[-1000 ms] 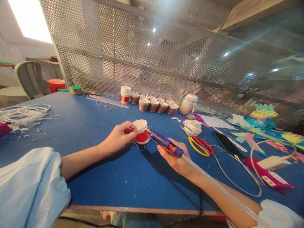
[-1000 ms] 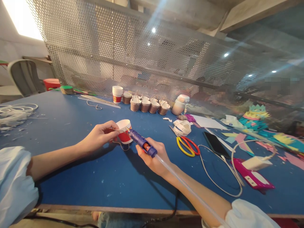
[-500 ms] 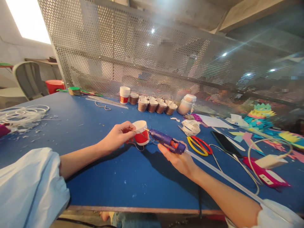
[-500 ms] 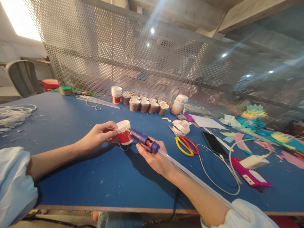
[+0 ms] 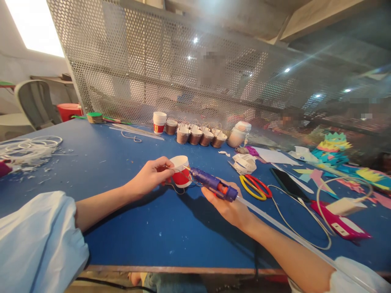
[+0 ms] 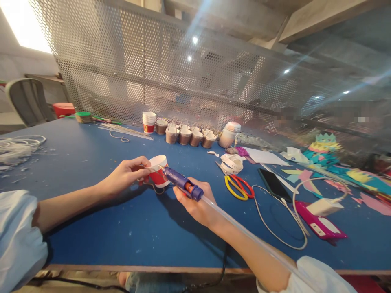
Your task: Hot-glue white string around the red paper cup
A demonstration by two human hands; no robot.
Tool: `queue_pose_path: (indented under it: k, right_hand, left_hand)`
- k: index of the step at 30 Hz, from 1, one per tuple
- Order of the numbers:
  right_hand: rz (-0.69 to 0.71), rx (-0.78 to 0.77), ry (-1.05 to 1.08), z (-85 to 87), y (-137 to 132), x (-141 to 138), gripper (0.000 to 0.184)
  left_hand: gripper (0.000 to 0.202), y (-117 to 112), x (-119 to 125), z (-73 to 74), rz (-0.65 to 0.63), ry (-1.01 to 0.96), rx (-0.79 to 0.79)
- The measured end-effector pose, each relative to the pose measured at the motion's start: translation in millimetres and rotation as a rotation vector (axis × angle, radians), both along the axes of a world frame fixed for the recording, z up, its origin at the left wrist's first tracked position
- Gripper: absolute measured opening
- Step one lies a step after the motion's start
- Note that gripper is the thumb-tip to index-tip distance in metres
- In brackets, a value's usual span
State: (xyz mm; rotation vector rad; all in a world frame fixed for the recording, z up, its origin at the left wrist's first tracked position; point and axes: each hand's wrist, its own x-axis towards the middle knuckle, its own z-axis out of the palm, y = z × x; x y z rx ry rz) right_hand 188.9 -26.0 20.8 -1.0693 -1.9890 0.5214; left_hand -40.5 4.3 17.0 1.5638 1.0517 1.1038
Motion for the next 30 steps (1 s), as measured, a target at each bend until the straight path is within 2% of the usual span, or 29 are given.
queue_pose_path:
  k: [3, 8, 11, 14, 18, 21, 24, 27, 30]
  right_hand:
    - [0.019, 0.036, -0.035, -2.9, 0, -1, 0.024]
    - [-0.094, -0.007, 0.008, -3.3, 4, 2, 0.028]
    - [-0.154, -0.055, 0.006, -2.2, 13, 8, 0.036]
    - [-0.22, -0.105, -0.028, -5.7, 32, 17, 0.041]
    - [-0.285, -0.022, -0.13, -17.8, 67, 28, 0.037]
    - [-0.364, -0.134, -0.26, -21.3, 82, 34, 0.044]
    - [-0.411, -0.188, -0.37, -14.1, 82, 38, 0.05]
    - [-0.411, -0.098, -0.481, -1.0, 71, 44, 0.05]
    - [-0.521, -0.054, -0.651, 11.8, 56, 49, 0.055]
  left_hand:
    - [0.028, -1, 1, 0.9, -0.013, -0.008, 0.002]
    - [0.027, 0, -1, 1.6, -0.002, 0.012, 0.019]
    - [0.027, 0, -2, 0.8, 0.004, 0.005, 0.026]
    - [0.027, -1, -1, 1.7, 0.011, 0.015, 0.024]
    - [0.027, -3, 1, 5.3, 0.036, 0.048, 0.067]
    - [0.027, -4, 2, 7.0, 0.075, 0.069, 0.128]
    - [0.027, -3, 2, 6.4, 0.132, 0.054, 0.123]
    - [0.028, 0, 1, 4.7, 0.213, 0.011, 0.101]
    - [0.028, 4, -1, 2.3, 0.268, -0.037, 0.08]
